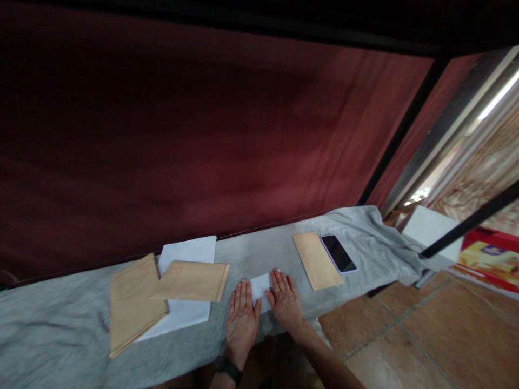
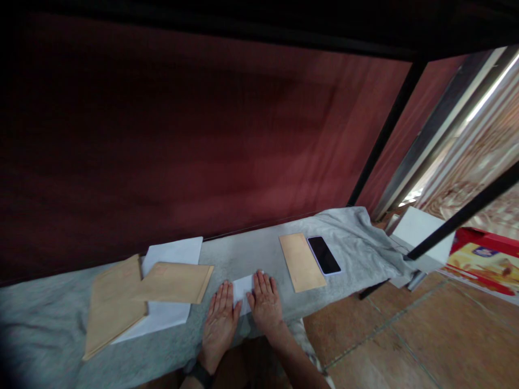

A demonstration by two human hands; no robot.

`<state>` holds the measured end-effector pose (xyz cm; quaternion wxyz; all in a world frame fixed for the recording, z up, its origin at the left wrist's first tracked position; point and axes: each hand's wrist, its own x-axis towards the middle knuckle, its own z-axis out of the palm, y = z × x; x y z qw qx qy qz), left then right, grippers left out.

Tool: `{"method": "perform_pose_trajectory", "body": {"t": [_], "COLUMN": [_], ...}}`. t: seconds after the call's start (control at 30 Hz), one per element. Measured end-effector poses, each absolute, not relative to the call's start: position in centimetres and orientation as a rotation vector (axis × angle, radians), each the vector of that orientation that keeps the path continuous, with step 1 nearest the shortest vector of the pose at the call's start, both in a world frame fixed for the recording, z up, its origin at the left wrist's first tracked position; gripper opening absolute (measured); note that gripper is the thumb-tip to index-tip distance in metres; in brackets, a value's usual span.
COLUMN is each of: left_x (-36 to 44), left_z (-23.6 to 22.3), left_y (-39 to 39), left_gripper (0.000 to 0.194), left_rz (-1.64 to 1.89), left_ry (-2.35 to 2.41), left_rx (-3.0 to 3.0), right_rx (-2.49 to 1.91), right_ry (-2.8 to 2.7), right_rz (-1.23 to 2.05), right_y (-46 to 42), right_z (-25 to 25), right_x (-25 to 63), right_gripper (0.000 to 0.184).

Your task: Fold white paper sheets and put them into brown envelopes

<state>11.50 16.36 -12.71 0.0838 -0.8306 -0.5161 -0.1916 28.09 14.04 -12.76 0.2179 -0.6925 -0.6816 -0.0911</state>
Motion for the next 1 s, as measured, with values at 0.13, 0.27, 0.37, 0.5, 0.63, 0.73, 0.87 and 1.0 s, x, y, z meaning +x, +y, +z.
{"method": "perform_pose_trajectory", "body": {"t": [0.13, 0.27, 0.37, 0.5, 0.63, 0.73, 0.87, 1.0], "left_x": [11.1, 10.5, 10.5, 11.6, 12.4, 12.4, 12.3, 11.6], "left_z": [-12.4, -11.9, -11.6, -11.4, -12.0, -12.4, -12.1, -11.9], "left_y": [16.0, 15.7, 15.3, 14.3, 13.4, 13.3, 13.3, 13.1], "left_gripper": [0.062, 0.063, 0.062, 0.057, 0.052, 0.053, 0.055, 0.056], "left_rz": [-0.588, -0.588, -0.589, -0.628, -0.547, -0.5, -0.479, -0.501], "left_ry": [-1.571, -1.572, -1.586, -1.567, -1.396, -1.378, -1.356, -1.354], "left_rx": [-2.472, -2.495, -2.483, -2.465, -2.567, -2.558, -2.567, -2.605], "right_rx": [-1.932, -1.949, -1.96, -1.965, -1.98, -1.969, -1.833, -1.819], "right_ry": [-1.865, -1.861, -1.856, -1.86, -1.867, -1.875, -1.995, -2.01], "right_rz": [-0.258, -0.23, -0.223, -0.21, -0.208, -0.2, -0.151, -0.128], "right_y": [13.6, 13.3, 13.3, 13.2, 13.3, 12.8, 10.8, 8.7], "right_z": [-12.6, -12.3, -12.3, -12.3, -11.9, -11.5, -11.3, -11.3], "right_x": [29.6, 30.0, 29.8, 29.8, 29.9, 29.7, 29.1, 29.4], "right_gripper": [0.055, 0.056, 0.056, 0.055, 0.057, 0.056, 0.05, 0.051]}}
